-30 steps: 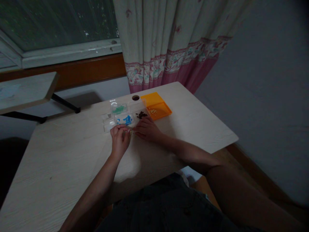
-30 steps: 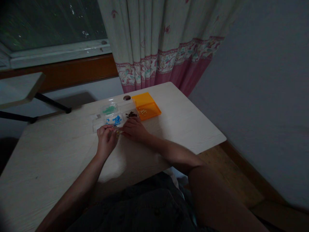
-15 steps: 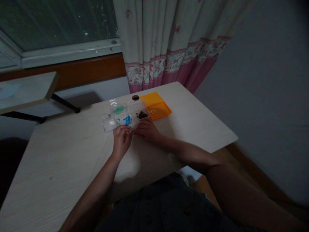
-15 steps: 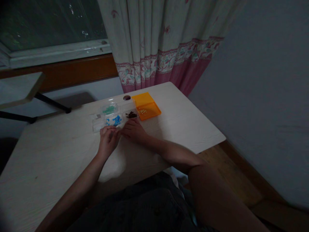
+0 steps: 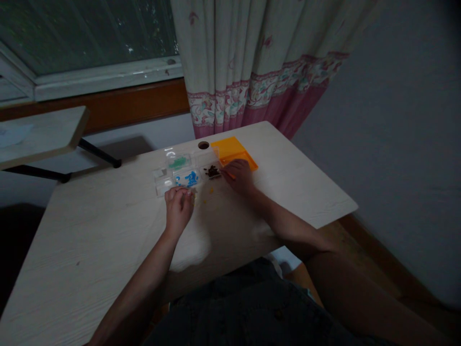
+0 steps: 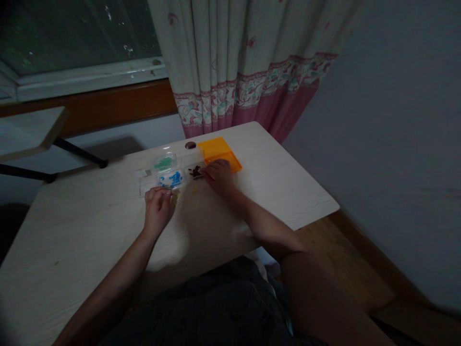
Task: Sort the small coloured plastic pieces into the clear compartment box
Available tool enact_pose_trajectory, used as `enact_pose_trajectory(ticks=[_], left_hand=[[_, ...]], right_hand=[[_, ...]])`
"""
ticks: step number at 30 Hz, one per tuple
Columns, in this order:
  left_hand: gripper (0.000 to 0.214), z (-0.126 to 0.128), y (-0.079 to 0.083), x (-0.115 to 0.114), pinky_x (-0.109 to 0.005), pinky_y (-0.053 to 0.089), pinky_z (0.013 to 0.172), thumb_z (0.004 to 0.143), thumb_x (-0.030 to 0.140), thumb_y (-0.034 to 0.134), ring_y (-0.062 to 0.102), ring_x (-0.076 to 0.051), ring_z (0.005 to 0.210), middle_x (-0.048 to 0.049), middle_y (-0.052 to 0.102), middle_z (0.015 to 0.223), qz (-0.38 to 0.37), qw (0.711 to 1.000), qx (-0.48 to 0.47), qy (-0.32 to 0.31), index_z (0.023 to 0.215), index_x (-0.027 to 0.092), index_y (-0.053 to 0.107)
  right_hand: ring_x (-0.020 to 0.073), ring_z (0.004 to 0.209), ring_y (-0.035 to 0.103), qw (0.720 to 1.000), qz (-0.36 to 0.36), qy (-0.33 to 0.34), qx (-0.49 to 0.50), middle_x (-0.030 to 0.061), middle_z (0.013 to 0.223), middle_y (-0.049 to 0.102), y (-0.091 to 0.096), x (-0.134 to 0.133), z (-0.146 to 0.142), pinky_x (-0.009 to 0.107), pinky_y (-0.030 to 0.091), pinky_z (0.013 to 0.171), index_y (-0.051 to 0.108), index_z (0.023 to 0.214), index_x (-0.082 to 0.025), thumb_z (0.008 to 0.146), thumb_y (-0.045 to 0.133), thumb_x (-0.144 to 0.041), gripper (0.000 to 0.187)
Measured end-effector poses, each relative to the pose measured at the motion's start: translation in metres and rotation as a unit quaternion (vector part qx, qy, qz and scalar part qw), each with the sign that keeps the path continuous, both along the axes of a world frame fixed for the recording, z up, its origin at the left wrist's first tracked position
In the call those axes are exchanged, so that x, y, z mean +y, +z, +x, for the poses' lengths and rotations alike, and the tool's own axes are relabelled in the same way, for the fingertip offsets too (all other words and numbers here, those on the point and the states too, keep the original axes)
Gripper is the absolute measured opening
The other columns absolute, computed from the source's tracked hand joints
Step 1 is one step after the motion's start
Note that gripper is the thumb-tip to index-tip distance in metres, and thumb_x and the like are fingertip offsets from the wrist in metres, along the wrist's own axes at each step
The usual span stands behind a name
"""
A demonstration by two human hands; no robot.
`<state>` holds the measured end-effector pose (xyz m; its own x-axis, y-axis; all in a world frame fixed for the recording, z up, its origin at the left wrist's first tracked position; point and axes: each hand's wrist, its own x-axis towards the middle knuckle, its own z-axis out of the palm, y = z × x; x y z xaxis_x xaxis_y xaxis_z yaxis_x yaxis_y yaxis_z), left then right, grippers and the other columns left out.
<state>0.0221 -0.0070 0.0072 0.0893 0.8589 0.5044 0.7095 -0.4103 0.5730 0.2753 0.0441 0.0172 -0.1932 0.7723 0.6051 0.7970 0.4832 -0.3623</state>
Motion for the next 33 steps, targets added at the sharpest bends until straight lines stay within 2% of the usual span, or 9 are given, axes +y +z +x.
enact_pose_trajectory(ticks=[2,5,11,17,23,27,33], left_hand=[[0.017,0.0,-0.001,0.0,-0.041,0.041,0.094,0.096,0.028,0.048,0.053,-0.022,0.101,-0.0074,0.061,0.096,0.001,1.0,-0.002,-0.003,0.087,0.021,0.061],[0.017,0.0,-0.001,0.0,-0.04,0.042,0.093,0.095,0.028,0.048,0.052,-0.022,0.1,-0.0074,0.061,0.096,0.005,1.0,-0.004,-0.011,0.088,0.021,0.061],[0.017,-0.003,0.0,0.0,-0.041,0.041,0.094,0.095,0.028,0.049,0.053,-0.022,0.1,-0.008,0.061,0.097,0.01,1.0,0.003,0.006,0.089,0.02,0.063],[0.018,-0.007,0.001,0.0,-0.042,0.041,0.092,0.093,0.029,0.052,0.053,-0.025,0.098,-0.0083,0.06,0.094,0.017,0.998,0.051,0.038,0.093,0.019,0.067],[0.022,-0.005,0.004,-0.002,-0.045,0.04,0.092,0.091,0.028,0.052,0.052,-0.027,0.097,-0.0096,0.058,0.095,0.004,0.995,0.098,0.028,0.104,0.021,0.069],[0.019,-0.003,0.003,-0.005,-0.043,0.041,0.086,0.088,0.035,0.058,0.051,-0.028,0.091,-0.0087,0.058,0.088,-0.029,0.988,0.151,0.005,0.098,0.021,0.067],[0.02,0.0,-0.001,-0.007,-0.041,0.041,0.083,0.084,0.039,0.066,0.051,-0.028,0.091,-0.0079,0.058,0.089,-0.022,0.984,0.179,0.005,0.092,0.022,0.064]], right_hand=[[0.0214,0.092,0.06,0.998,-0.009,-0.059,0.015,0.006,0.093,0.072,0.001,0.009,0.017,0.037,0.039,0.089,0.073,0.091,-0.022,0.095,0.052,-0.036,0.025],[0.0223,0.094,0.058,0.995,-0.029,-0.096,0.001,0.0062,0.096,0.072,0.001,0.018,0.033,0.037,0.038,0.089,0.073,0.09,-0.022,0.093,0.054,-0.036,0.024],[0.0251,0.094,0.055,0.985,-0.079,-0.148,-0.039,0.0104,0.096,0.07,-0.005,0.02,0.033,0.037,0.037,0.083,0.071,0.087,-0.019,0.095,0.048,-0.031,0.027],[0.022,0.082,0.055,0.986,-0.07,-0.149,-0.034,0.0096,0.085,0.068,-0.001,0.02,0.031,0.034,0.037,0.076,0.067,0.083,-0.018,0.098,0.04,-0.033,0.035],[0.021,0.085,0.057,0.989,-0.072,-0.127,-0.02,0.0083,0.088,0.069,-0.001,0.018,0.03,0.033,0.038,0.079,0.07,0.089,-0.019,0.098,0.039,-0.038,0.037],[0.0217,0.087,0.058,0.99,-0.072,-0.12,-0.018,0.0093,0.091,0.07,-0.004,0.019,0.031,0.034,0.039,0.081,0.071,0.091,-0.019,0.099,0.038,-0.04,0.04],[0.0207,0.087,0.06,0.993,-0.063,-0.099,-0.008,0.0076,0.091,0.07,-0.005,0.019,0.03,0.034,0.041,0.085,0.071,0.09,-0.019,0.099,0.038,-0.04,0.04]])
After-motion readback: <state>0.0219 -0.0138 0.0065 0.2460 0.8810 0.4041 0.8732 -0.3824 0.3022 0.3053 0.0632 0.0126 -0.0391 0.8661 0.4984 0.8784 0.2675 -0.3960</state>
